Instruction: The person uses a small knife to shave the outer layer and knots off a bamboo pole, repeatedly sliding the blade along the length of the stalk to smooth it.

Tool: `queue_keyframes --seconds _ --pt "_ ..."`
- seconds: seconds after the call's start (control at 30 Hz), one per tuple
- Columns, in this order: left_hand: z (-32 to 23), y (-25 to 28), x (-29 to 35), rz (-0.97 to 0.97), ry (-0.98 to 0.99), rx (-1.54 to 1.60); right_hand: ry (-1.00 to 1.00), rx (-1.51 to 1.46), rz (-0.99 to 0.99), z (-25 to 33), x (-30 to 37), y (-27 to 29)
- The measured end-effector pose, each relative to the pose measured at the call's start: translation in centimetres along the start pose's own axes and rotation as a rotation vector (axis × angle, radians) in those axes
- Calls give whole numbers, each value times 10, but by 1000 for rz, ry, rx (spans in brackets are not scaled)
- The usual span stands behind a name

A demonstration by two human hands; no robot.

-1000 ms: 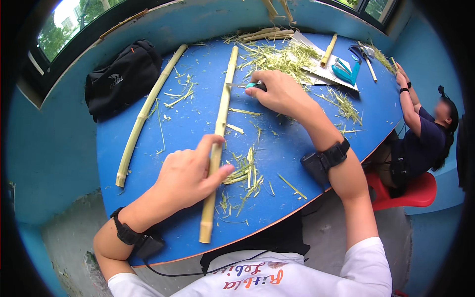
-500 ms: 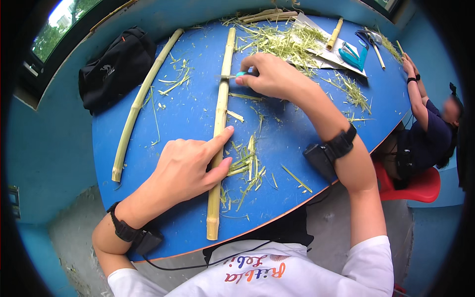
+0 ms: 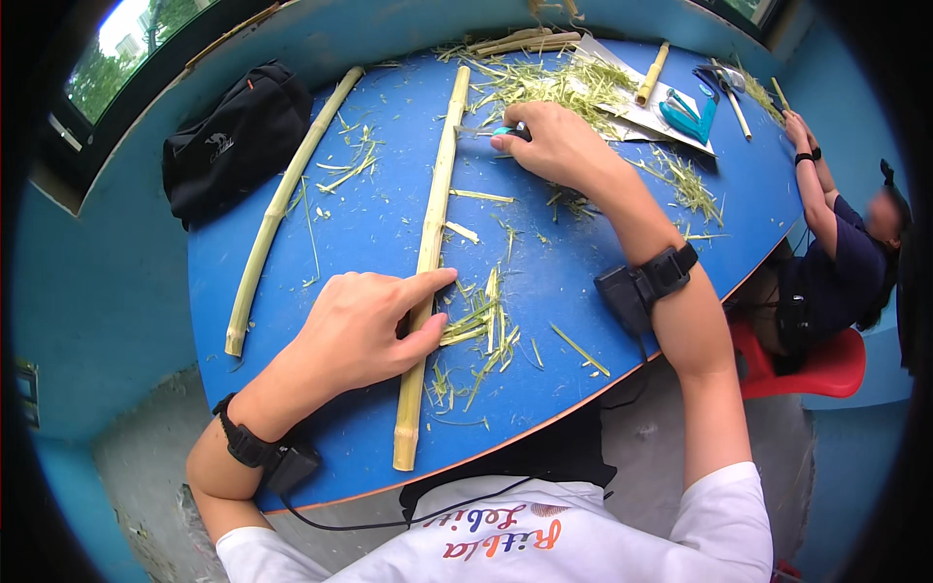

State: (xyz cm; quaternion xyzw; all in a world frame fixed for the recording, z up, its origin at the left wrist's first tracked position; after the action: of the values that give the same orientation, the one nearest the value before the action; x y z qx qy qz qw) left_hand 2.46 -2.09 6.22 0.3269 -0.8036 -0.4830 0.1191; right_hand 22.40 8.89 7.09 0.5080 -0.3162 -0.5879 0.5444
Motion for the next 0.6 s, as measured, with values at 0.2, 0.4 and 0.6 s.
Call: queue_keyframes --seconds 0.2,0.4,0.6 --pt "-2 0 3 -33 -63 23 108 -127 194 31 17 0" --pt "-2 -3 4 -18 -53 34 67 -37 238 39 16 -5" --pt "-8 0 -3 -12 -37 55 81 -38 238 42 -1 -3"
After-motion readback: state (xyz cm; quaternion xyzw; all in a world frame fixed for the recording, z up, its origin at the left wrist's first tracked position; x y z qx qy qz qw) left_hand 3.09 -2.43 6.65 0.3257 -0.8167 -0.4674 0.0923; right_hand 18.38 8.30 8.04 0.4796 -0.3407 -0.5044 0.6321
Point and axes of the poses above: each hand's wrist, its own x-axis away from the middle knuckle, its own y-axis out of the back of the hand, z = x × y, the point moved 8 cm from there along -x, towards the middle knuckle, and after that the axes turned 3 degrees about x, right-handed, at the moved point
